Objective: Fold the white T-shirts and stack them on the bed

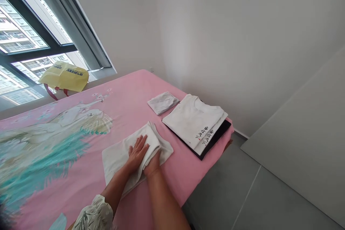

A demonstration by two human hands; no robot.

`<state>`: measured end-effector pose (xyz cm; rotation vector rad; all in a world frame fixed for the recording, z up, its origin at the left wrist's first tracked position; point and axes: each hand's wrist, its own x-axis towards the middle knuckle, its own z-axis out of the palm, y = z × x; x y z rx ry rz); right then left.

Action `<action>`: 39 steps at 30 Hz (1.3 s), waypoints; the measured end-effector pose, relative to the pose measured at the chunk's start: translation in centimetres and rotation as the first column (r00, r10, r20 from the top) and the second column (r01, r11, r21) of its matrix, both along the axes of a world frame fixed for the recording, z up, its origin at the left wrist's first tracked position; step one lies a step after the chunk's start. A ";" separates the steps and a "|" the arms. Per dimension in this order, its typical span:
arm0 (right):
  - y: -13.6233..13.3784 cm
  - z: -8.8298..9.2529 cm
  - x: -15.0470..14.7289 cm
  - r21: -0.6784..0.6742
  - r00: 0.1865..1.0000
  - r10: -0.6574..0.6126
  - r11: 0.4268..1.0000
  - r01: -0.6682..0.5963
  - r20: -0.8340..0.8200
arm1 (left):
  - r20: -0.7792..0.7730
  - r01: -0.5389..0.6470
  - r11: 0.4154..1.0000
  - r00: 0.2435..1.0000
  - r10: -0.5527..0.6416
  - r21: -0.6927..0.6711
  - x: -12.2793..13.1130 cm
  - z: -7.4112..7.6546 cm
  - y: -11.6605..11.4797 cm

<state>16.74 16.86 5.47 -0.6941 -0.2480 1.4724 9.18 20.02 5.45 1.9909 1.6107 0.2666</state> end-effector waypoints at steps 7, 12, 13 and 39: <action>-6.8 -0.4 4.0 -0.106 0.985 0.019 0.994 -0.037 -0.170 | -0.221 0.098 0.993 0.972 -0.081 0.066 0.7 -0.2 -0.6; -9.7 -1.2 4.0 -0.213 0.993 0.074 0.973 -0.093 -0.096 | -0.346 0.196 0.971 0.928 -0.138 0.140 1.5 -0.2 -1.9; -10.0 -1.3 4.2 -0.229 0.992 0.101 0.966 -0.117 -0.080 | -0.356 0.230 0.961 0.920 -0.162 0.157 1.6 -0.2 -2.2; -6.8 -1.4 8.0 -0.234 0.999 0.022 0.972 -0.033 -0.049 | -0.204 0.091 0.974 0.978 -0.047 0.210 4.1 1.8 -7.0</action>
